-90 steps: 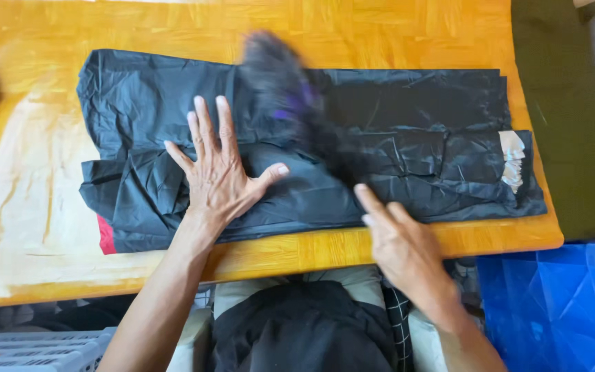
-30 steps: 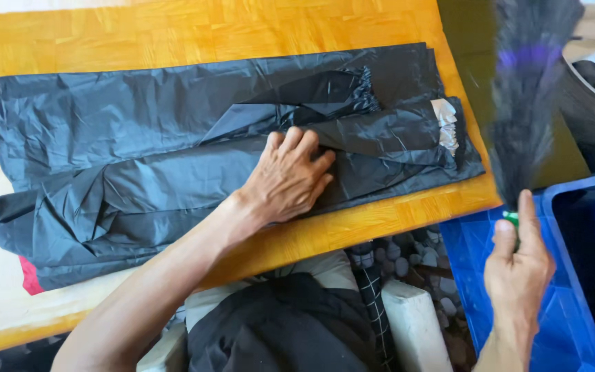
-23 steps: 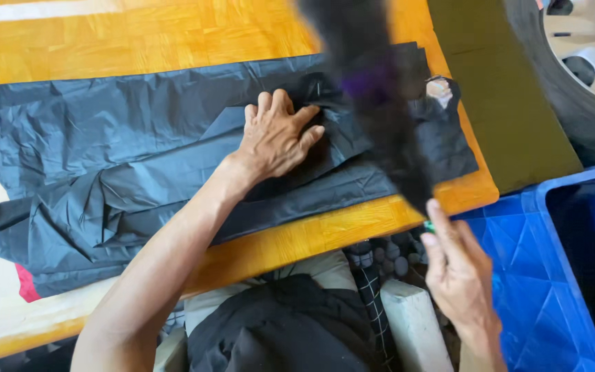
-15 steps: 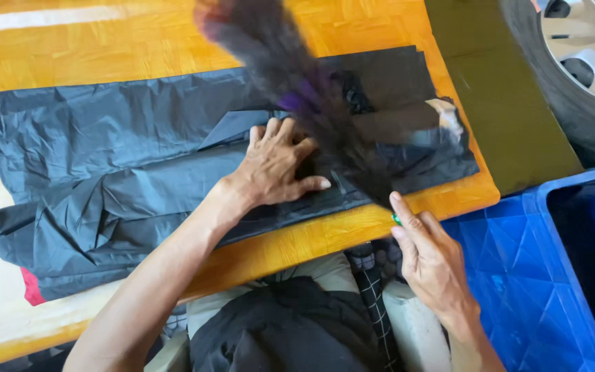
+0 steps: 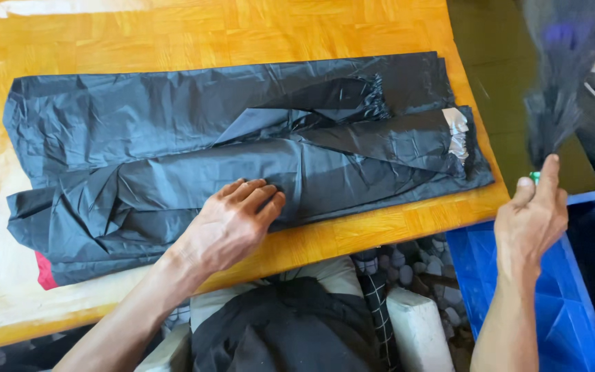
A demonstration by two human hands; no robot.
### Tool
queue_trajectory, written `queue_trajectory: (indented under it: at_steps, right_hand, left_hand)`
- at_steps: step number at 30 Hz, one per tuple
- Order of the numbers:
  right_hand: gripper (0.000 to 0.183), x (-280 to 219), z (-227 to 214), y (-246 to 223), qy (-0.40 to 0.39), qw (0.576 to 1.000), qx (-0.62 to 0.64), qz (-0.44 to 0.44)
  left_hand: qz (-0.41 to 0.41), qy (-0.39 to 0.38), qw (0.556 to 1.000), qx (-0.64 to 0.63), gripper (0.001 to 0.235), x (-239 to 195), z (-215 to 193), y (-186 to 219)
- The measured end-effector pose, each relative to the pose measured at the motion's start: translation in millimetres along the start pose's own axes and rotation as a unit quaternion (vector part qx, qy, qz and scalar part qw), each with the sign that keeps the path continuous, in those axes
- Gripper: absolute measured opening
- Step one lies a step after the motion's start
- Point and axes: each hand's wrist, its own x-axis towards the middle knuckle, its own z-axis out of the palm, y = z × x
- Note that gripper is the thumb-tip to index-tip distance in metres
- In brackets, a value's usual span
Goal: The person folds a large black tarp on a wooden table. They use a feather duster to smooth the fabric, then fold it into a compact roll and place it into a small black drawstring bag.
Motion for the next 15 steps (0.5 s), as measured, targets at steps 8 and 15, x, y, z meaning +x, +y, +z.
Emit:
queue_trajectory:
  at_steps: [8,15]
  right_hand:
    - [0.046,4,40,26,-0.036,0.997,0.069,0.018]
    - [0.049,11,31,12,-0.111,0.992,-0.017,0.052]
  left_hand:
    - [-0.031,-0.046,0.994,-0.097,0.037,-10,13,-5]
    - [-0.020,-0.008,0.997,-0.073,0.009,-7,12,-5]
